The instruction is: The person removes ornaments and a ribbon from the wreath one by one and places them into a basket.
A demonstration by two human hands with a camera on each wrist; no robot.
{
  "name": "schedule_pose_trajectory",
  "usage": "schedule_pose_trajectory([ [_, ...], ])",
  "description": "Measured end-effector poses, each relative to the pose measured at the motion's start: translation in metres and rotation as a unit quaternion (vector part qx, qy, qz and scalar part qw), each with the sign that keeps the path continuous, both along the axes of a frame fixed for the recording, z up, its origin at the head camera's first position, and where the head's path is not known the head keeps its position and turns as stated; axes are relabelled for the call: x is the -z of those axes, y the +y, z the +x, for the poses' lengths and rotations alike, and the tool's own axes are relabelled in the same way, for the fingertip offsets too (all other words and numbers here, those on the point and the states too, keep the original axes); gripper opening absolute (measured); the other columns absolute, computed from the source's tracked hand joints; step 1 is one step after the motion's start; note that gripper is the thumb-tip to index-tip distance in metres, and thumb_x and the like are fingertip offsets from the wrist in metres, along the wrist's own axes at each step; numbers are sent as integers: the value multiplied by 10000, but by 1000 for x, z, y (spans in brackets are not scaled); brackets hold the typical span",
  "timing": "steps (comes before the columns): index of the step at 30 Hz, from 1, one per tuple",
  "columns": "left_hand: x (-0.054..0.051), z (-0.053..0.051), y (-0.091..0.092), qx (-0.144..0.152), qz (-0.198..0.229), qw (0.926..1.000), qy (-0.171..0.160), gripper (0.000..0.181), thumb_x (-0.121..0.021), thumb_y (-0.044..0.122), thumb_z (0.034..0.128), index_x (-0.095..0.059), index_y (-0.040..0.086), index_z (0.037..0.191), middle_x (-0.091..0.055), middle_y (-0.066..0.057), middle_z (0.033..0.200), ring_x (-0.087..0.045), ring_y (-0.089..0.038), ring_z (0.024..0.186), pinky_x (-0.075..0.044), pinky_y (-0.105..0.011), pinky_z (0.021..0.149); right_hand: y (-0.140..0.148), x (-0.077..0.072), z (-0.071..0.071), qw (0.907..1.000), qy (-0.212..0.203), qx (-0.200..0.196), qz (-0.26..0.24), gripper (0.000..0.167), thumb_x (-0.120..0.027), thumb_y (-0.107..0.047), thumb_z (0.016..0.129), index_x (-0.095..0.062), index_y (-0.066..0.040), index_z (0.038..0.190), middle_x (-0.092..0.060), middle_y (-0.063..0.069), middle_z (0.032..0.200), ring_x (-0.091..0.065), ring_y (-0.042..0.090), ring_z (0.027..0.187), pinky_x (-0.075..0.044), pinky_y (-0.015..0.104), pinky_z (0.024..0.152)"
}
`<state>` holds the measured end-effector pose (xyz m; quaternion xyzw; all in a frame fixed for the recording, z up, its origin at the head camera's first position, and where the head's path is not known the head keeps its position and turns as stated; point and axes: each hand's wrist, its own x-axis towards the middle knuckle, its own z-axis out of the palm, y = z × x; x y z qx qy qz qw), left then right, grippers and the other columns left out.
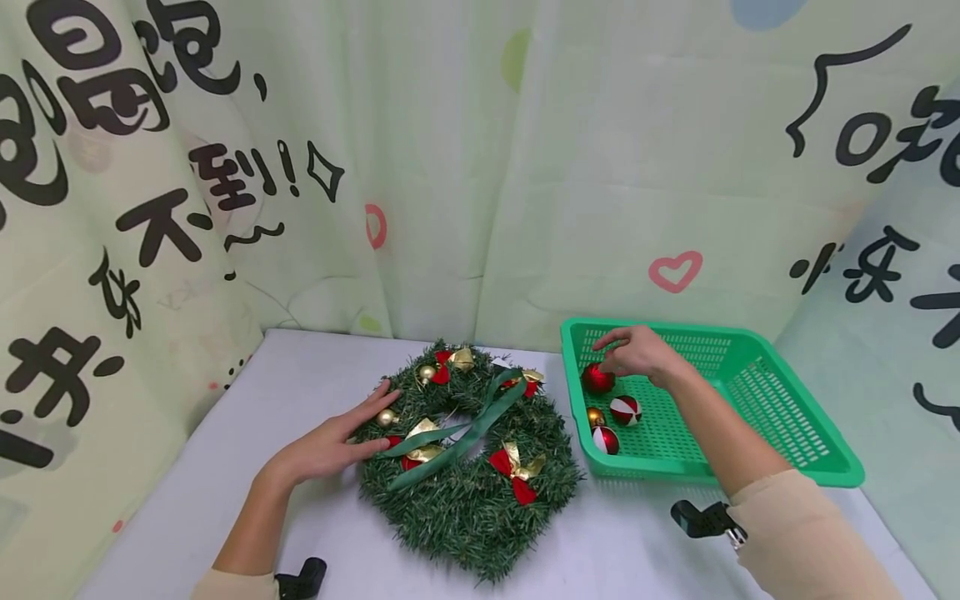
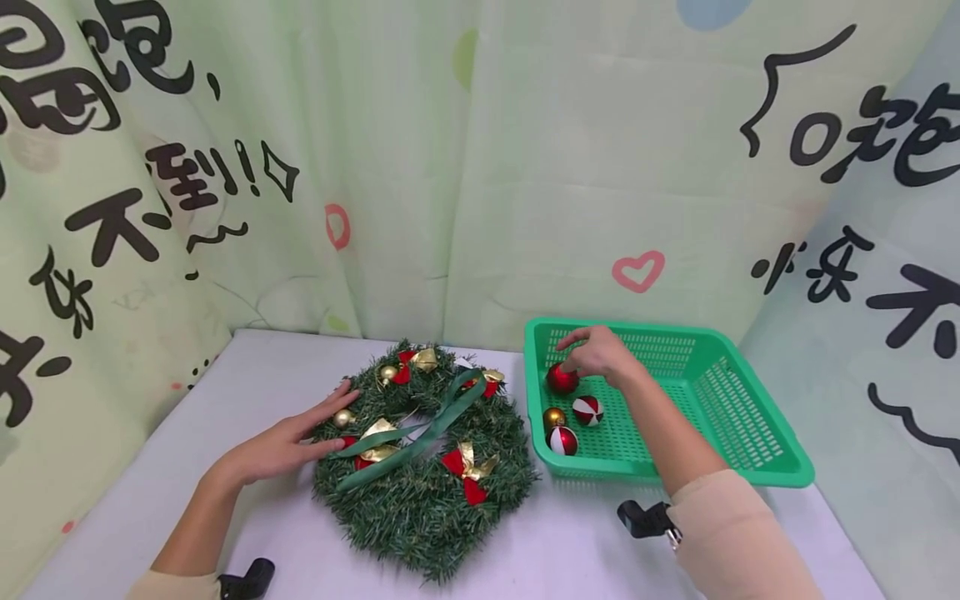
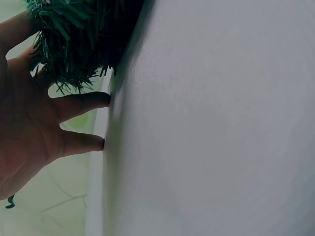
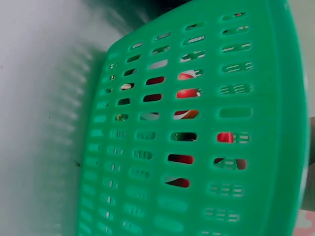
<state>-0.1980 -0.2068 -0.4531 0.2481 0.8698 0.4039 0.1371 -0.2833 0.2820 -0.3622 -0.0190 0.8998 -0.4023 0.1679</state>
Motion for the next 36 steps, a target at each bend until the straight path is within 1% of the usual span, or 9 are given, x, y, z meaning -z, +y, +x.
schedule_pose_trajectory([
  [4, 0, 1, 0, -4, -18, 10000, 32, 755, -607, 406, 1058, -213, 256, 1685, -21, -48, 1770, -138, -433, 1594, -247, -705, 1208, -6, -5, 2, 9999, 107, 24, 12, 439, -669, -105, 996, -590, 32, 1405, -595, 281, 1344, -608, 427, 1213, -511, 547, 1084],
  [8, 0, 2, -1, 34, 5, 10000, 33, 757, -605, 399, 1060, -210, 239, 1686, -18, -73, 1770, -130, -452, 1590, -251, -715, 1199, -12, -10, 4, 9997, 231, -25, -31, 439, -676, -111, 995, -596, 32, 1402, -577, 287, 1368, -609, 414, 1194, -547, 494, 1033],
  [10, 1, 2, -1, 13, 4, 10000, 8, 760, -608, 404, 1058, -209, 250, 1686, -18, -57, 1770, -135, -440, 1593, -250, -708, 1204, -15, -13, 5, 9996, 289, -53, -44, 440, -680, -120, 996, -598, 29, 1402, -573, 280, 1363, -610, 407, 1182, -553, 480, 1017],
  [17, 3, -1, -1, 25, 10, 10000, 15, 766, -611, 434, 1050, -212, 273, 1684, -21, -31, 1771, -147, -418, 1597, -252, -694, 1212, -29, -22, 7, 9992, 356, -7, -169, 415, -680, -108, 1000, -616, 19, 1390, -577, 265, 1363, -613, 419, 1213, -531, 516, 1062],
  [21, 2, -1, -1, 31, -2, 10000, 6, 766, -614, 427, 1050, -212, 271, 1684, -23, -34, 1771, -151, -421, 1596, -258, -694, 1210, -36, -25, 6, 9988, 437, -26, -212, 407, -694, -108, 990, -629, 15, 1372, -583, 265, 1375, -621, 400, 1195, -546, 497, 1043],
  [26, 0, 0, -1, 33, -36, 10000, 33, 760, -611, 411, 1055, -214, 254, 1685, -27, -60, 1771, -140, -441, 1593, -251, -710, 1203, -45, -28, 7, 9981, 569, -108, -216, 384, -698, -103, 985, -646, 3, 1350, -602, 246, 1340, -644, 373, 1152, -574, 445, 1006],
  [31, -1, 1, -2, 49, -28, 10000, 42, 748, -602, 394, 1063, -215, 242, 1685, -26, -77, 1769, -125, -458, 1590, -233, -724, 1201, -56, -32, 8, 9978, 623, -167, -127, 339, -710, -117, 973, -687, -57, 1306, -638, 190, 1276, -662, 347, 1112, -585, 383, 949],
  [36, 0, 1, -2, 39, -32, 10000, 69, 769, -605, 384, 1063, -182, 246, 1690, -41, -74, 1769, -112, -443, 1597, -215, -710, 1216, -69, -37, 10, 9976, 628, -229, -163, 334, -718, -117, 965, -696, -77, 1297, -648, 172, 1261, -661, 339, 1118, -561, 477, 1010],
])
